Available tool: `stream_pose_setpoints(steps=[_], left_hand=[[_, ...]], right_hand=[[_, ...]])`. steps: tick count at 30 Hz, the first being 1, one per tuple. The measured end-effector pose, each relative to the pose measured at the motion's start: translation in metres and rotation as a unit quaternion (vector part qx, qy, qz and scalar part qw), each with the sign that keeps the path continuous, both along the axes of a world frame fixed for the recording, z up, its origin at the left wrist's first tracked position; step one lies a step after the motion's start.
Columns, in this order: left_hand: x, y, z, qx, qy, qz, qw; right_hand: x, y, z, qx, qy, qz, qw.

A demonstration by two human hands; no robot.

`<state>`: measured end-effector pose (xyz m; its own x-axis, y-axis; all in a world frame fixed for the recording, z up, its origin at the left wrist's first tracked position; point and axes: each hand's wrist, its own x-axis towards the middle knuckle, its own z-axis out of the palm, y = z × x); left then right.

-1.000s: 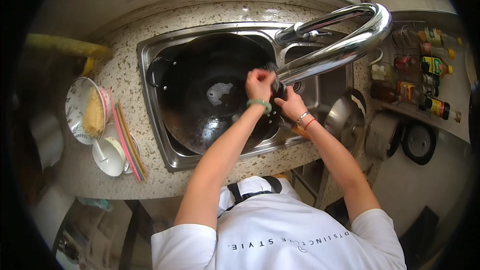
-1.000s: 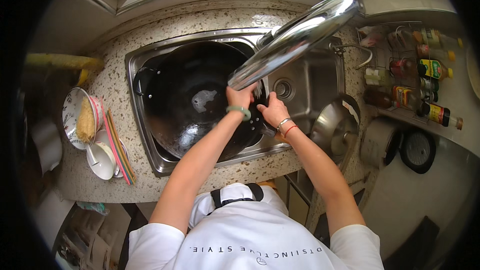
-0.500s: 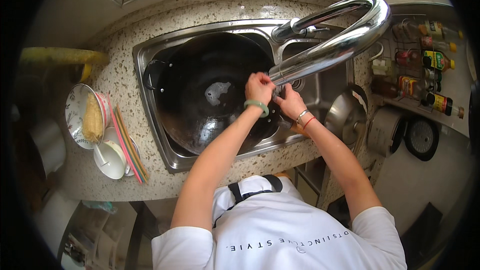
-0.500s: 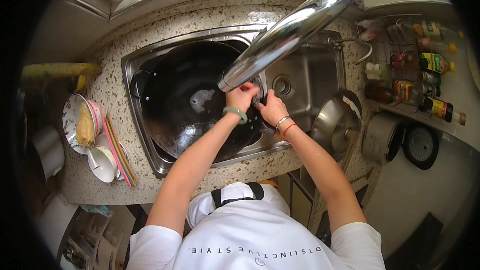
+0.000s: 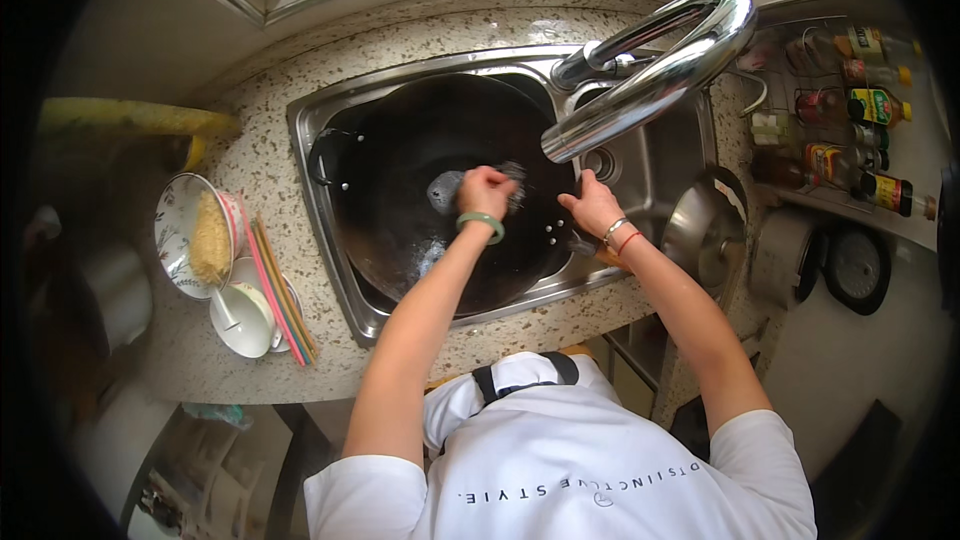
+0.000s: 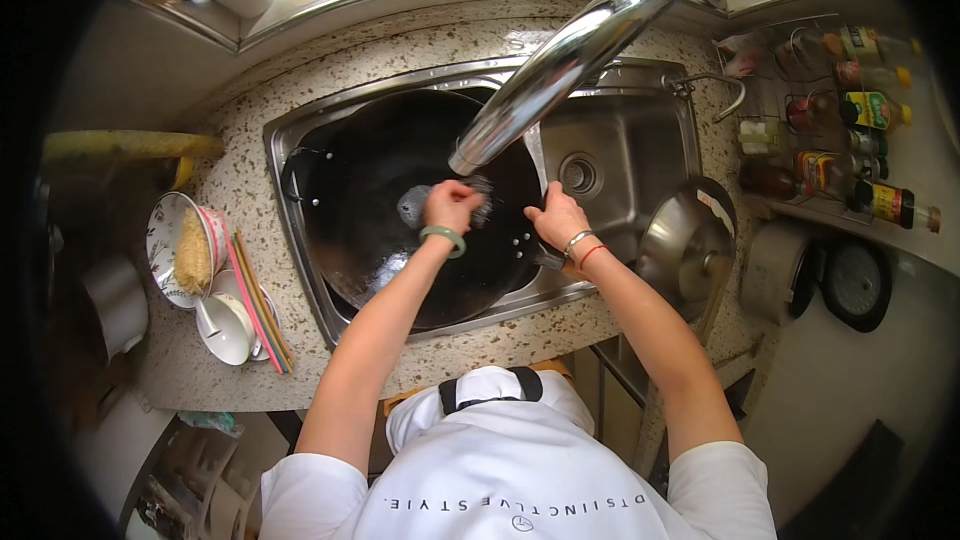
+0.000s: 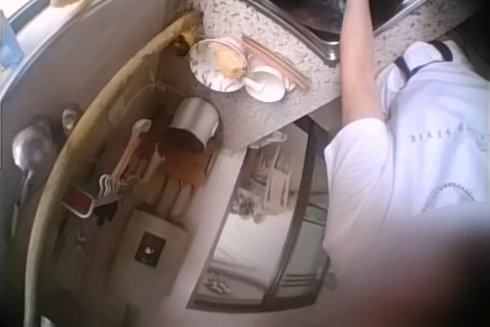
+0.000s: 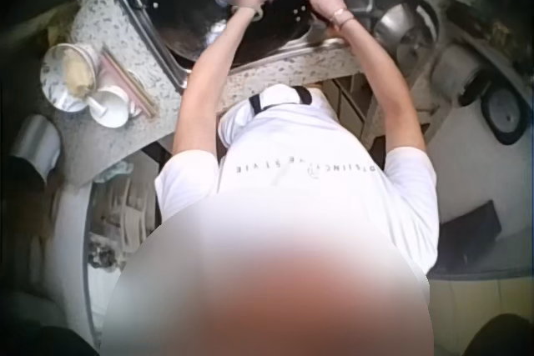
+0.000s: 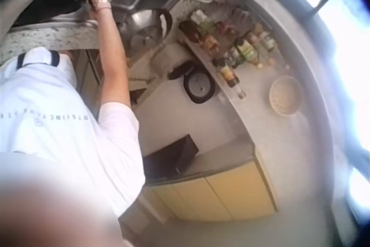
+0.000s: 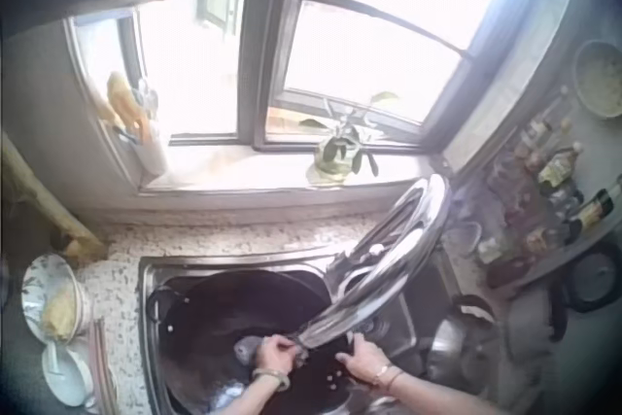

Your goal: The person scrubs the interior of a black wok with a steel wool pad under running water in a kitchen sink. They rotate the wok to clean different sections of the curved surface and rinse the pad periodically.

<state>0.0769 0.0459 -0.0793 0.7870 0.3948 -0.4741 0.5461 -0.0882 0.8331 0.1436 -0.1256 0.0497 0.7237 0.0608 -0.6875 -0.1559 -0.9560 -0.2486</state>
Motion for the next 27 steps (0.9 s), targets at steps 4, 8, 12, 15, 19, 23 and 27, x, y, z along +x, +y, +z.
stream_pose_setpoints(steps=[4,8,12,15,19,23,27], left_hand=[[-0.002,0.047,0.028,-0.107,-0.007,0.131,0.985],[-0.010,0.084,0.044,-0.009,-0.067,0.132,0.989],[-0.019,0.120,0.091,0.176,-0.113,-0.018,0.978],[-0.016,0.171,0.127,0.397,-0.230,-0.083,0.885],[-0.016,0.244,0.139,0.503,-0.084,-0.117,0.852],[-0.011,0.283,0.127,0.359,0.027,-0.149,0.921],[-0.007,0.305,0.099,0.193,0.047,-0.176,0.964]], right_hand=[[-0.011,-0.006,-0.009,0.031,-0.113,0.003,0.993],[-0.030,0.043,0.018,0.083,-0.431,0.170,0.882],[-0.049,0.118,-0.008,0.318,-0.323,0.125,0.883],[-0.050,0.167,-0.029,0.277,-0.342,0.095,0.893],[-0.042,0.193,-0.069,0.243,-0.363,0.086,0.896],[-0.048,0.204,-0.084,0.289,-0.342,-0.042,0.893],[-0.052,0.236,-0.090,0.355,-0.275,-0.132,0.884]])
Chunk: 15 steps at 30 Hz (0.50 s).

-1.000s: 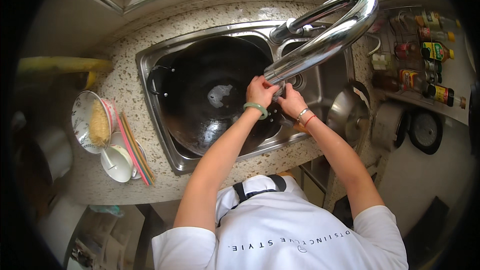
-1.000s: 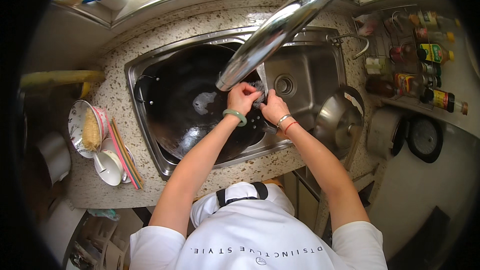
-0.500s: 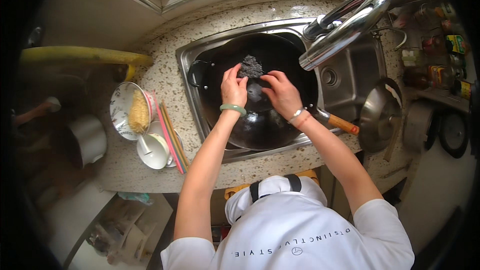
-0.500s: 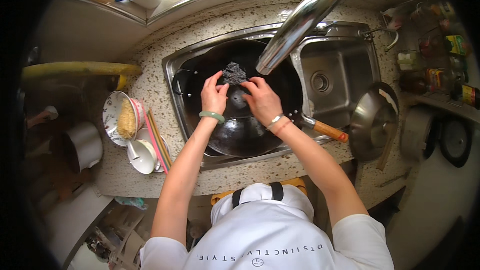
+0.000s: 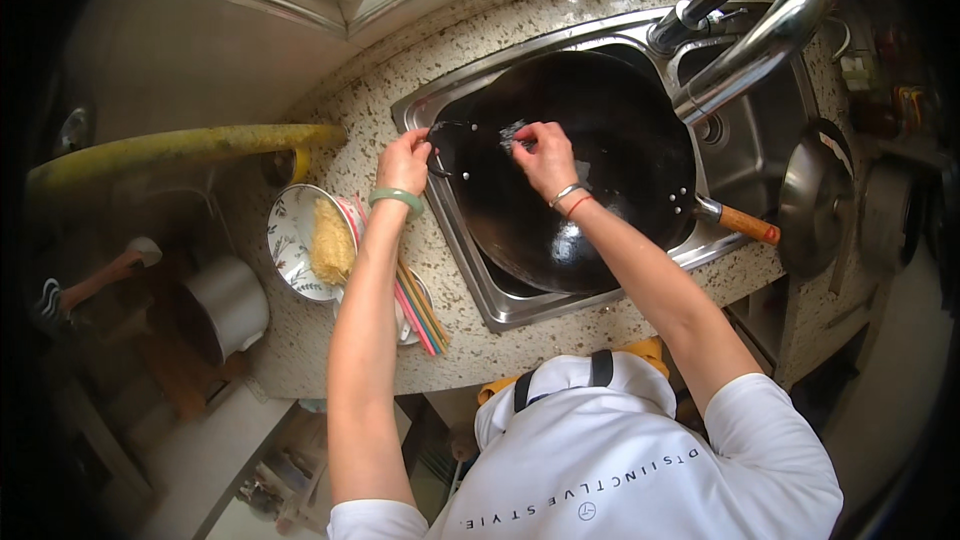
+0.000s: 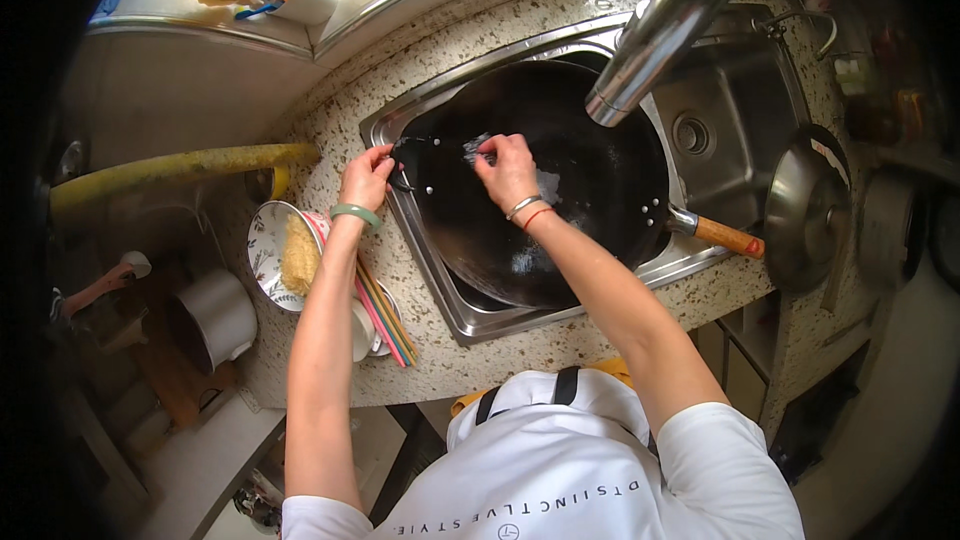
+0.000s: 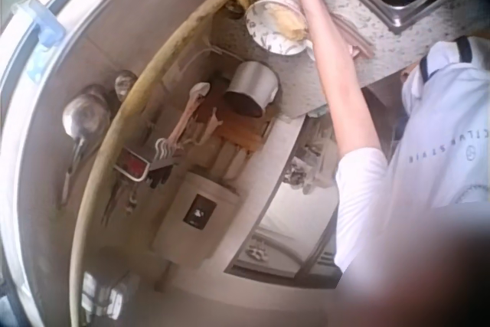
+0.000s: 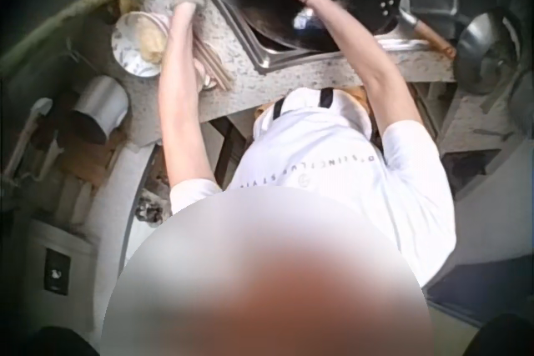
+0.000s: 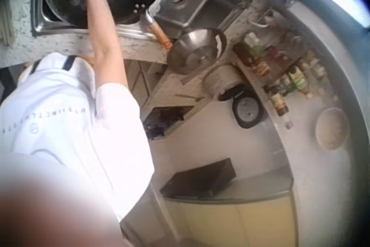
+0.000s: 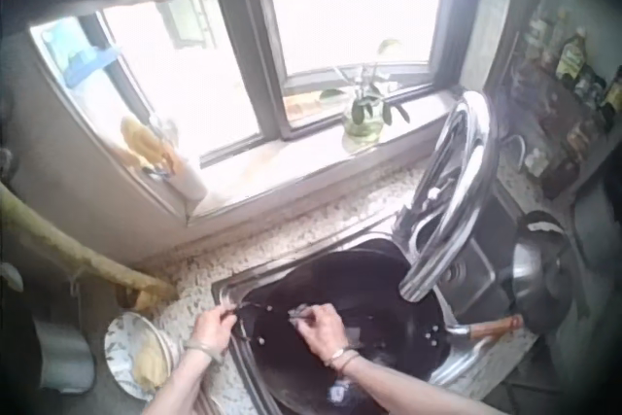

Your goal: The person scrubs the interior of a black wok with a steel wool pad under running water in a kitchen sink. They rotate the wok to clean different sections of the curved surface and rinse the pad periodically.

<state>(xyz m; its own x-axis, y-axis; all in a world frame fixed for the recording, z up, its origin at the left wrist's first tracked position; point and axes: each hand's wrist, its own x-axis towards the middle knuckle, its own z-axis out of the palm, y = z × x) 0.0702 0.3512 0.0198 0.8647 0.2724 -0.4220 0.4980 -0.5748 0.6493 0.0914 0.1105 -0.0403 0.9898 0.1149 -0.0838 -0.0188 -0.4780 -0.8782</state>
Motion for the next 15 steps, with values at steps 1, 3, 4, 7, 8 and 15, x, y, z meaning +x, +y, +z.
stream_pose_setpoints(steps=[1,3,4,7,8,15], left_hand=[[-0.004,0.000,0.000,-0.017,-0.005,0.007,1.000],[0.001,-0.003,0.011,-0.065,0.040,0.030,0.997],[0.004,-0.006,0.016,-0.092,0.061,0.039,0.993],[-0.003,-0.006,0.011,-0.102,0.044,0.045,0.993],[-0.006,-0.008,0.012,-0.093,0.046,0.050,0.993],[0.004,-0.032,0.037,0.100,-0.005,-0.041,0.994]], right_hand=[[-0.003,0.014,0.017,0.055,0.021,0.001,0.998],[-0.004,0.036,0.044,0.117,0.020,0.022,0.993],[-0.003,0.043,0.049,0.124,-0.001,0.042,0.991],[-0.020,0.055,0.037,0.037,-0.139,0.012,0.990],[-0.025,0.054,0.034,0.016,-0.145,0.002,0.989],[-0.041,0.033,0.014,-0.007,-0.084,-0.008,0.996]])
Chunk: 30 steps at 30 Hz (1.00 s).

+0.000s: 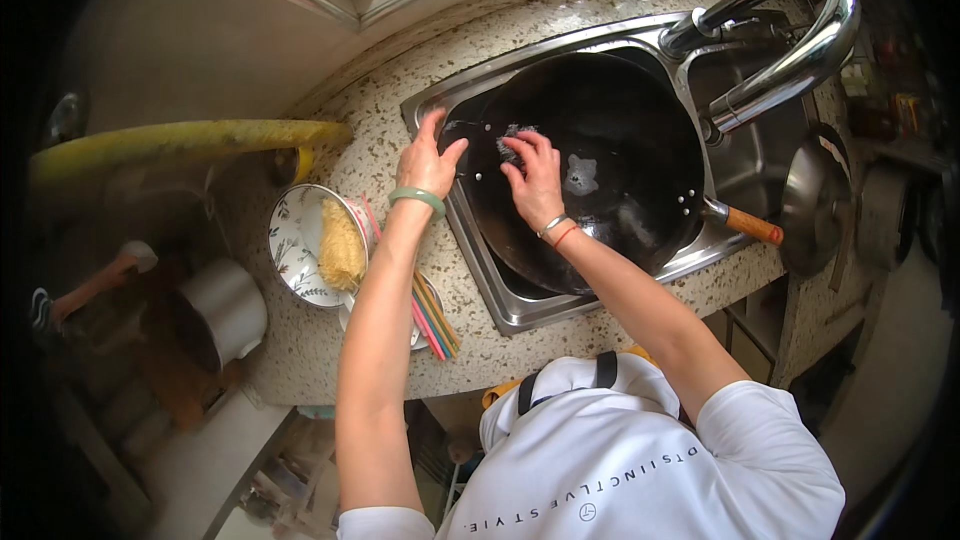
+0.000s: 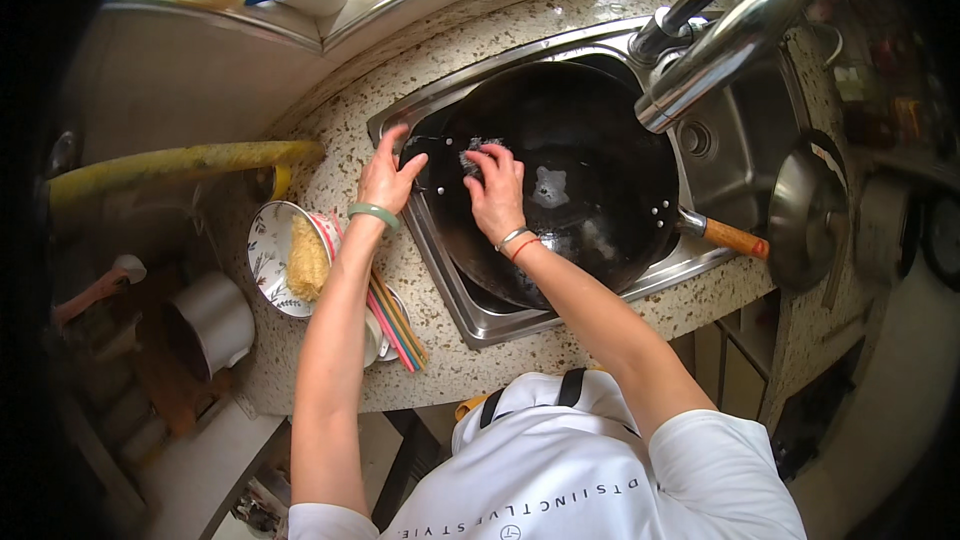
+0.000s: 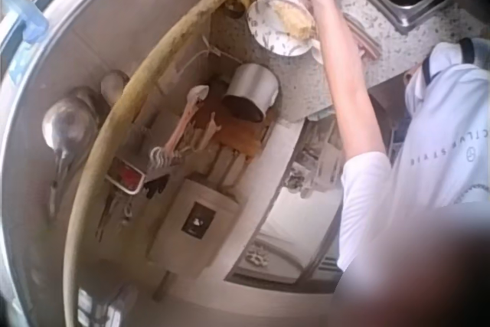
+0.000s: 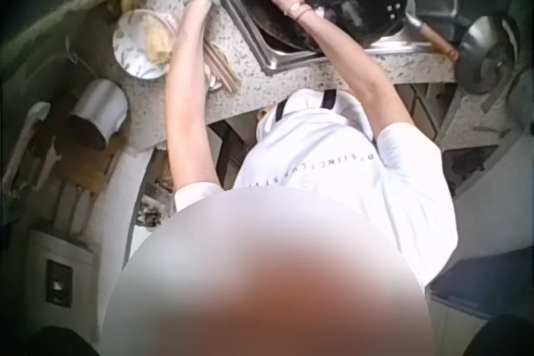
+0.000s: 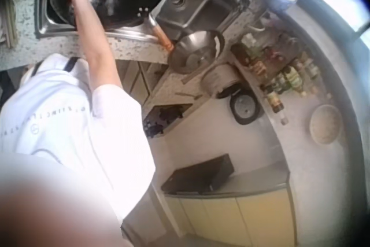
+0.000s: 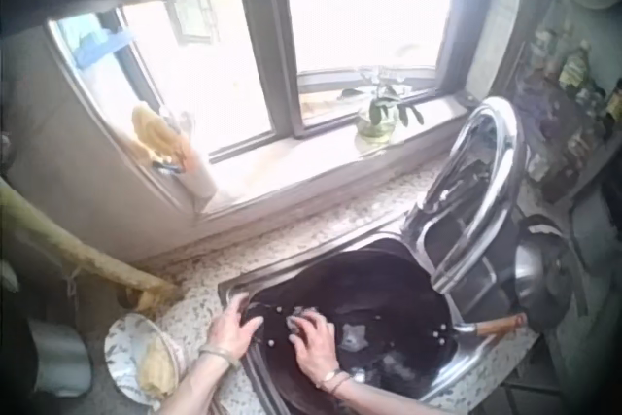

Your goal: The person scrubs the interior of a black wok with a steel wool pad under running water in a kitchen sink. They rotate the wok to clean different sections of the curved surface and rinse the pad periodically.

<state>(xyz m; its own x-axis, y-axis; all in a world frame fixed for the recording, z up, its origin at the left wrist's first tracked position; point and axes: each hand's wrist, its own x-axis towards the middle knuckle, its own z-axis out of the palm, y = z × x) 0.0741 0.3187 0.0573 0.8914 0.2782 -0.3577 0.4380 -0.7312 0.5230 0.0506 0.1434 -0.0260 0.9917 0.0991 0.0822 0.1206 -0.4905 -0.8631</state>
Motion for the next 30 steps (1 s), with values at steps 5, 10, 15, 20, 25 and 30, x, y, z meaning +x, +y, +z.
stream_pose_setpoints(steps=[5,10,15,20,25,30], left_hand=[[-0.007,0.002,-0.012,-0.021,-0.010,-0.026,0.999],[-0.009,-0.006,-0.010,-0.015,-0.036,-0.005,0.999],[-0.021,-0.012,-0.013,0.067,-0.024,-0.057,0.996],[-0.020,-0.015,-0.008,0.077,0.014,-0.044,0.996],[-0.019,-0.010,-0.009,0.097,0.010,-0.057,0.994],[-0.019,-0.015,-0.008,0.067,0.024,-0.037,0.997]], right_hand=[[-0.003,-0.004,0.005,0.079,0.089,0.021,0.993],[0.012,0.004,0.003,0.141,0.129,-0.059,0.980],[-0.015,0.010,0.010,0.045,-0.063,0.020,0.997],[0.027,0.003,-0.001,0.019,-0.072,-0.004,0.997],[0.016,0.020,0.011,0.014,-0.035,-0.016,0.999],[0.023,0.014,0.007,-0.024,-0.052,0.021,0.998]])
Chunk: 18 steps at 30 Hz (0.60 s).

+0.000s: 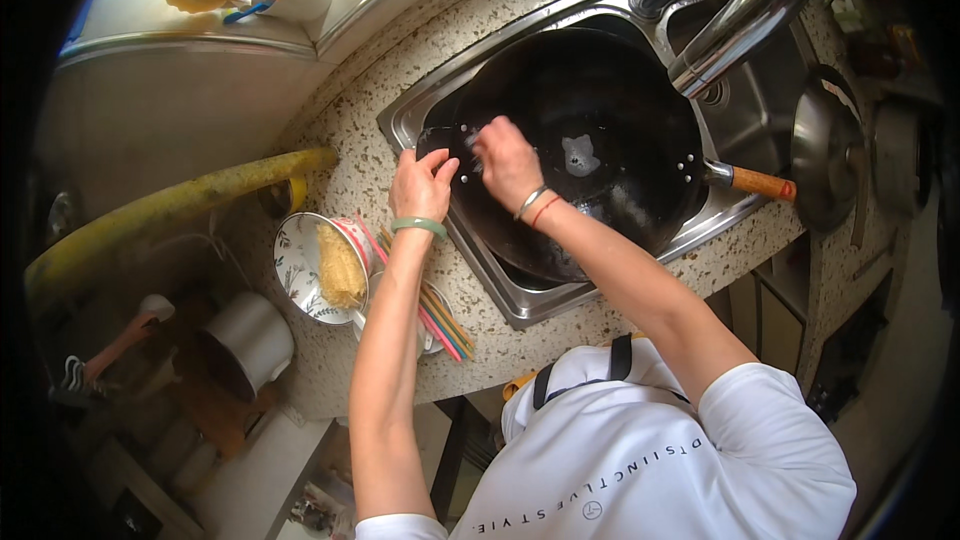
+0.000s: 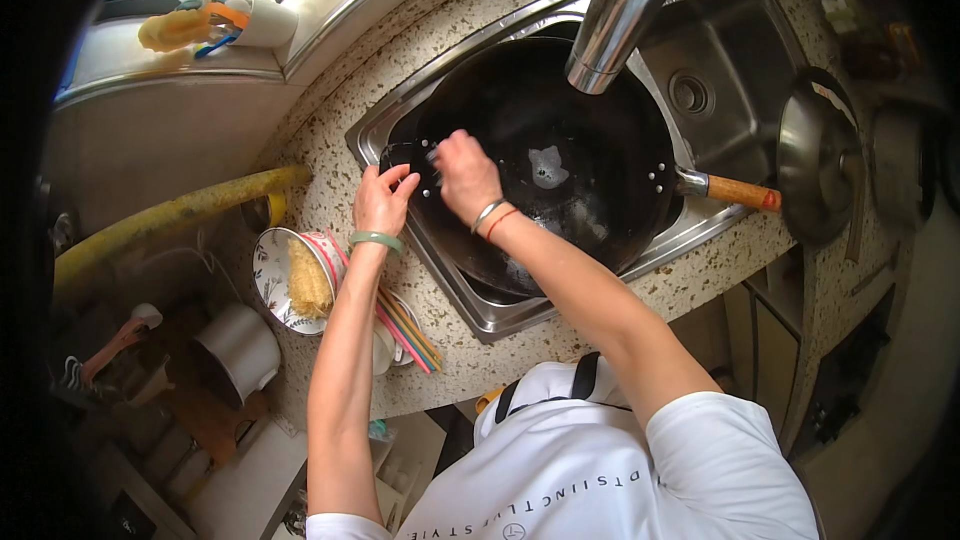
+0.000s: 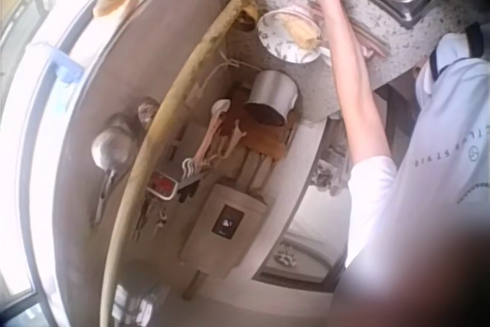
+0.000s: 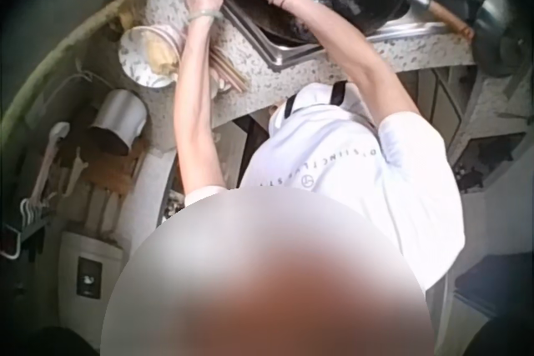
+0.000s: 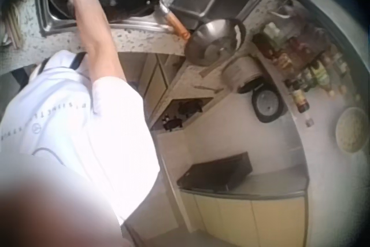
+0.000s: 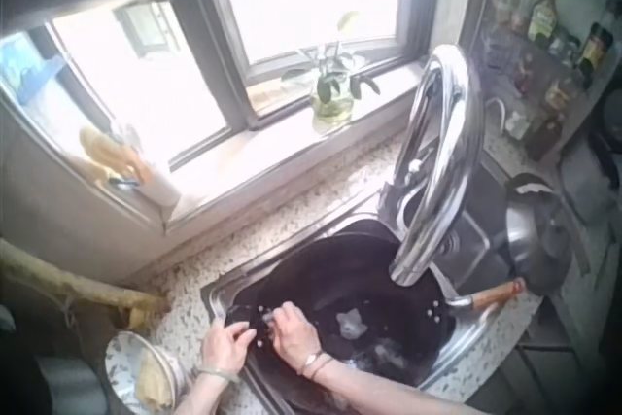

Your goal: The person scrubs the interior of a black wok with a steel wool pad under running water in a kitchen sink. They rotate the wok to clean different sections of the curved surface and rinse the pad periodically.

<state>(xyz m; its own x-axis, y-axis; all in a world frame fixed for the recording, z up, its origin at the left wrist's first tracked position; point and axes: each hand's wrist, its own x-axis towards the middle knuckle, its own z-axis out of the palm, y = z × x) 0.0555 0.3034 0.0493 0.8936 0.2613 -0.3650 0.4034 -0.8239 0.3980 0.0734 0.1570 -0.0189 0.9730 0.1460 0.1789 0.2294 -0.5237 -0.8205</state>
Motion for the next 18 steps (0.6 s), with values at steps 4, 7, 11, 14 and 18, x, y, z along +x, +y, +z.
stream_pose_setpoints(steps=[4,7,11,14,18], left_hand=[[0.002,0.001,0.002,0.010,0.007,-0.004,1.000],[-0.003,0.006,-0.004,0.025,-0.020,-0.019,0.999],[-0.004,0.005,-0.003,0.004,-0.008,-0.018,1.000],[-0.003,0.007,-0.002,0.000,-0.002,-0.012,1.000],[-0.003,0.009,-0.004,-0.001,-0.019,-0.026,0.999]], right_hand=[[0.008,-0.002,-0.007,-0.004,0.032,-0.077,0.997],[-0.014,0.010,0.010,0.040,-0.044,-0.015,0.998],[-0.002,-0.001,0.000,0.017,-0.023,0.004,1.000],[0.009,-0.009,-0.008,-0.006,-0.002,-0.040,0.999],[-0.007,0.007,0.005,-0.011,0.000,-0.002,1.000]])
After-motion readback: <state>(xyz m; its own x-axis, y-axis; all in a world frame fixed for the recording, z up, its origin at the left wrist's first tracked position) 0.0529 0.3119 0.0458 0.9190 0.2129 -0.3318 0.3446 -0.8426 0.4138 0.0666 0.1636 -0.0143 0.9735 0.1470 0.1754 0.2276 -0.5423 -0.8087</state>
